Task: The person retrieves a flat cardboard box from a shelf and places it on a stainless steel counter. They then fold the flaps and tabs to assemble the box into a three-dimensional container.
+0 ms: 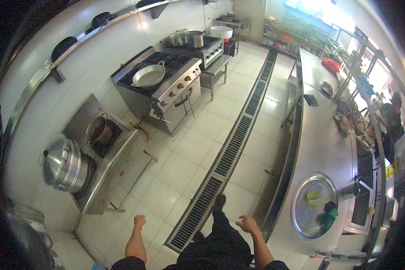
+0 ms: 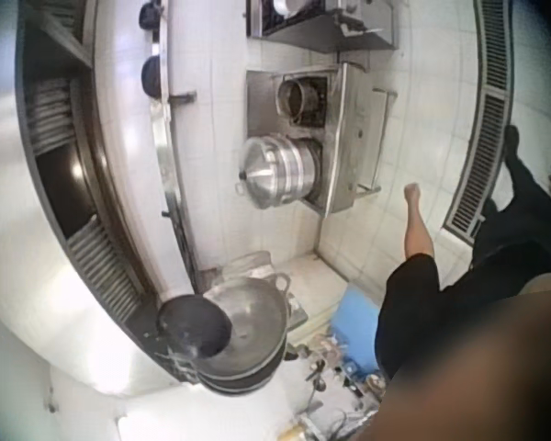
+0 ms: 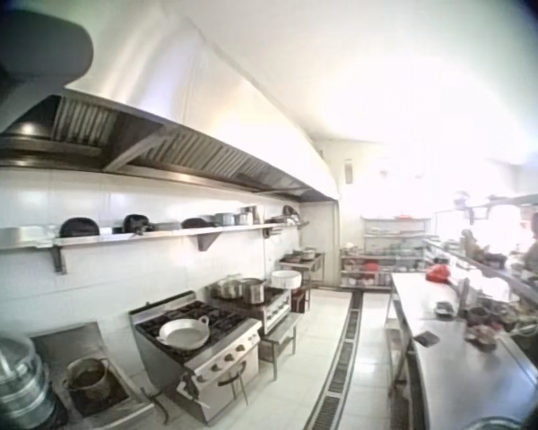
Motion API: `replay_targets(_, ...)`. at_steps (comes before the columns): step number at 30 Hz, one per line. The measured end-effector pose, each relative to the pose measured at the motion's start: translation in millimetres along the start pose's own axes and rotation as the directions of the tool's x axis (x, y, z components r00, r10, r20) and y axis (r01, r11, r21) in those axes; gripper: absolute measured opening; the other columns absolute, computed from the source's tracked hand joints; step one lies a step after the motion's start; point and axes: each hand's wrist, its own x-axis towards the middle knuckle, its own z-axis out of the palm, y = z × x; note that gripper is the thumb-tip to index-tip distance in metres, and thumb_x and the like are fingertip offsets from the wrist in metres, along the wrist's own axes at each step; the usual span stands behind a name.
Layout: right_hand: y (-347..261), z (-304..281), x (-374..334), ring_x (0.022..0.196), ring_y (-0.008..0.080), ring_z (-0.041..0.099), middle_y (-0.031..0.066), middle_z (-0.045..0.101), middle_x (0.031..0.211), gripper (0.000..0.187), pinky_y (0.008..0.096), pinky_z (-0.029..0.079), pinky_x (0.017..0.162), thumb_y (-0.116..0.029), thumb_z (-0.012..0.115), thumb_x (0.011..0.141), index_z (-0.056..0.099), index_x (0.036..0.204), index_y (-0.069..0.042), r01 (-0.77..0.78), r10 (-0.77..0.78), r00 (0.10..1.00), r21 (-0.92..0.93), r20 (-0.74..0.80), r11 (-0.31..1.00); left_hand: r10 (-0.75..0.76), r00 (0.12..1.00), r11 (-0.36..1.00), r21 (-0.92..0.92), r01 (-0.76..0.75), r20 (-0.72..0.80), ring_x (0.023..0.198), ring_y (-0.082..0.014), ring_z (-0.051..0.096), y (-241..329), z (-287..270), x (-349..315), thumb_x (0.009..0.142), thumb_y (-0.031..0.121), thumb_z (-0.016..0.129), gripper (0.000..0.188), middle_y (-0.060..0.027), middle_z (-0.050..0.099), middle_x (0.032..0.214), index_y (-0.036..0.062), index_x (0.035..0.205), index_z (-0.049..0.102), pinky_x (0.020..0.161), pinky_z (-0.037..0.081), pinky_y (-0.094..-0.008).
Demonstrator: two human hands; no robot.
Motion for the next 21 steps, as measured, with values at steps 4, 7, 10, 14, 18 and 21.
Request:
replay_targets(4, 23.1, 5.6, 90.2, 0.115, 0.0395, 0.065, 0.0205, 0.070, 0.120, 0.055, 0.0468, 0.048, 0.103, -0.049, 0.068, 0.091, 0.066, 0.129, -0.009, -0.097, 0.144, 0.963, -0.205, 0.228, 0.974, 0.139, 0.987, 0.976, -0.155, -0.150, -0.081, 0.071, -0.0189, 0.067, 146.5, 62.4, 33.2, 0.091, 0.016, 0.067, 0.022, -0.0106, 0.070, 0.084, 0.0021, 0.108, 0.066, 0.063, 0.056, -0.0317)
replay_targets(7, 22.9, -0.8, 166.6, 0.123, 0.0387, 0.060, 0.0197, 0.067, 0.127, 0.060, 0.0470, 0.046, 0.105, -0.056, 0.062, 0.092, 0.066, 0.131, -0.010, -0.059, 0.110, 0.950, -0.178, 0.292, 0.982, 0.364, 0.924, 0.929, -0.113, -0.351, 0.121, 0.072, -0.0162, 0.067, 190.5, 112.0, 51.0, 0.091, 0.018, 0.069, 0.022, -0.0105, 0.071, 0.081, 0.0028, 0.106, 0.066, 0.063, 0.055, -0.0311)
replay_targets(10, -14.3, -56.3, 259.7, 0.124, 0.0417, 0.058, 0.0200, 0.064, 0.132, 0.062, 0.0485, 0.046, 0.105, -0.057, 0.066, 0.090, 0.064, 0.134, -0.013, 0.062, -0.048, 0.994, -0.139, 0.099, 0.988, 0.204, 0.912, 0.968, 0.067, -0.242, 0.357, 0.062, -0.0166, 0.066, 210.2, 196.3, 39.6, 0.093, 0.023, 0.071, 0.021, -0.0077, 0.071, 0.077, 0.0078, 0.108, 0.067, 0.058, 0.053, -0.0296)
replay_targets(14, -97.8, -181.6, 338.1, 0.107, 0.0377, 0.068, 0.0208, 0.071, 0.116, 0.049, 0.0462, 0.053, 0.092, -0.043, 0.068, 0.093, 0.065, 0.128, -0.009, 0.168, -0.164, 0.971, 0.006, -0.172, 0.986, -0.298, 0.737, 0.861, 0.504, -0.067, 0.607, 0.115, -0.0342, 0.061, 259.8, 250.8, 18.5, 0.089, 0.066, 0.064, 0.083, -0.0184, 0.061, 0.131, 0.0068, 0.143, 0.043, 0.090, 0.051, -0.0570)
replay_targets(18, -162.8, -309.7, 360.7, 0.097, 0.0327, 0.072, 0.0201, 0.074, 0.105, 0.041, 0.0419, 0.056, 0.085, -0.033, 0.068, 0.094, 0.066, 0.125, -0.006, 0.298, -0.147, 0.909, 0.361, -0.390, 0.884, -0.209, 0.819, 0.958, 0.279, 0.062, 0.535, 0.122, -0.0309, 0.055, 359.3, 292.7, 59.9, 0.094, 0.053, 0.063, 0.065, -0.0176, 0.058, 0.133, 0.0105, 0.141, 0.049, 0.099, 0.043, -0.0548)
replay_targets(21, -141.5, -328.7, 419.9, 0.098, 0.0334, 0.072, 0.0188, 0.074, 0.109, 0.039, 0.0417, 0.055, 0.088, -0.033, 0.068, 0.094, 0.068, 0.123, -0.008, 0.243, -0.052, 0.902, 0.403, -0.429, 0.882, -0.249, 0.806, 0.952, 0.290, 0.102, 0.536, 0.116, -0.0281, 0.057, 434.2, 314.8, 68.7, 0.095, 0.050, 0.063, 0.058, -0.0134, 0.062, 0.124, 0.0125, 0.138, 0.053, 0.097, 0.045, -0.0511)
